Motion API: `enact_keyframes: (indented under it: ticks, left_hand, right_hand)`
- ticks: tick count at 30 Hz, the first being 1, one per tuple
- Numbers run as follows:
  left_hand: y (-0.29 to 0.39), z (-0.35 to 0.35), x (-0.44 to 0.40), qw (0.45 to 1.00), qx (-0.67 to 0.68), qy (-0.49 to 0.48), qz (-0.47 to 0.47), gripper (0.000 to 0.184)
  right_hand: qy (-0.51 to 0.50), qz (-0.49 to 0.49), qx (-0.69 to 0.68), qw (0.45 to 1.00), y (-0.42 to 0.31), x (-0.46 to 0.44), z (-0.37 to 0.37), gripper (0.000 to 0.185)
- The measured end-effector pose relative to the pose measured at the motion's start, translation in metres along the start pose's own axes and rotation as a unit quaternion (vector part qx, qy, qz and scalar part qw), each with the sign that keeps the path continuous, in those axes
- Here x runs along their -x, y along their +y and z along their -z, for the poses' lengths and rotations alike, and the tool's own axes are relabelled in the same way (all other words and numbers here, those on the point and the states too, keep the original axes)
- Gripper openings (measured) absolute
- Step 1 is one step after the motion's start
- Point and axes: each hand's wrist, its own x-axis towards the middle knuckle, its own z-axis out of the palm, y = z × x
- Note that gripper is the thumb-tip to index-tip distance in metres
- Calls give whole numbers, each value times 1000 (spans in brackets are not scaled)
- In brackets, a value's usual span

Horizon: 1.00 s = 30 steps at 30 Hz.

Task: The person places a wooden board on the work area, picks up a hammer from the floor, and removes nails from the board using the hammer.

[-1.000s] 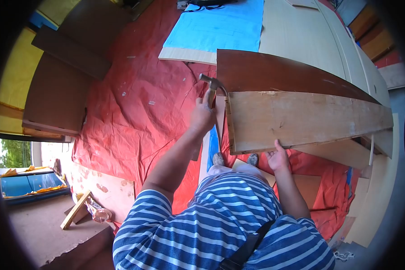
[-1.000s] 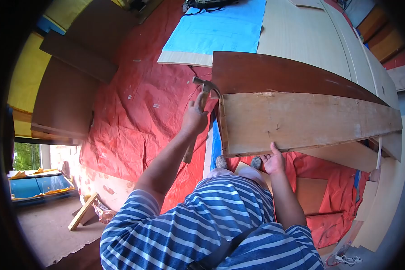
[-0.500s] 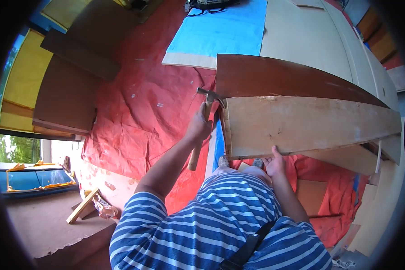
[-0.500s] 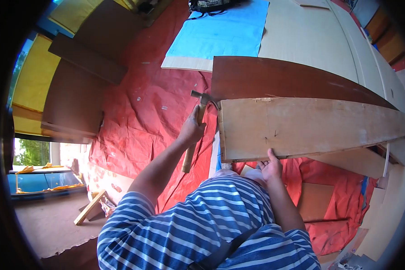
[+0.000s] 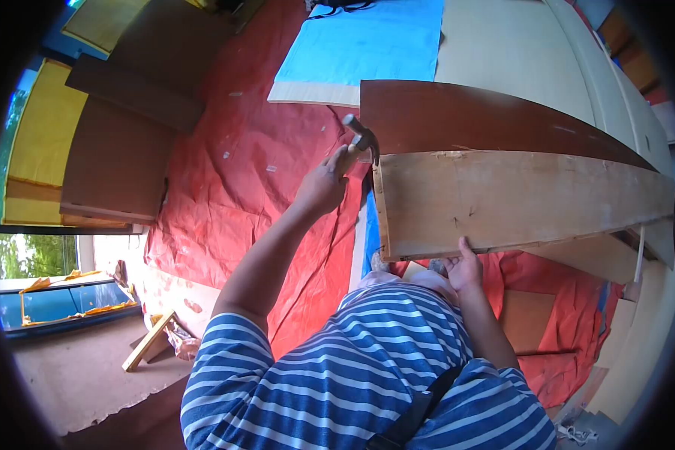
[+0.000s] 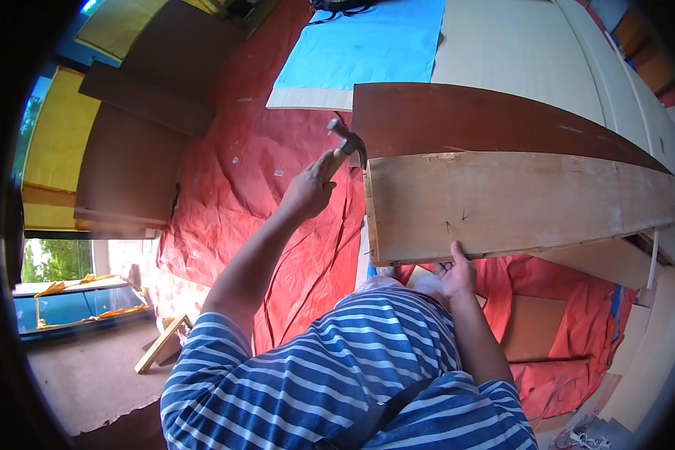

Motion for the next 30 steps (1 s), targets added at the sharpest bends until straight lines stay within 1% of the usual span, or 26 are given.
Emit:
enact_keyframes:
  ticks: [3,6,9,12,15,17,21,24,27,30]
  left_hand:
    - [-28,-18,-4,997,-42,-60,-25,58]
    - [-46,-20,-4,996,-26,-66,-52,53]
    - [-52,-21,-11,994,16,-50,-92,51]
    - [-58,-20,-12,989,27,8,-143,47]
    - [-52,-10,-24,985,6,-42,-170,47]
    - [-58,-20,-29,983,5,-45,-175,46]
    - [-69,-26,-37,980,10,-50,-191,47]
    - [-69,-16,-36,981,-7,-99,-164,47]
    - [-92,-33,-35,973,14,-81,-216,47]
    - [-104,-45,-38,979,3,-106,-176,47]
  right_hand:
    - [3,-9,-1,1000,1,-5,5,40]
    - [-14,-8,2,1000,2,-5,7,40]
    - [20,-12,-18,1000,-3,3,-3,34]
    - [16,-17,-6,1000,-7,7,-9,35]
    - [15,-9,13,1000,-3,0,1,37]
    - [16,-11,21,1000,-2,-4,4,36]
    - [28,-2,19,999,-6,9,-12,36]
    - [-2,6,15,1000,-3,3,-2,36]
    - [10,12,25,1000,0,-1,0,36]
    - [38,7,26,999,-2,4,-8,34]
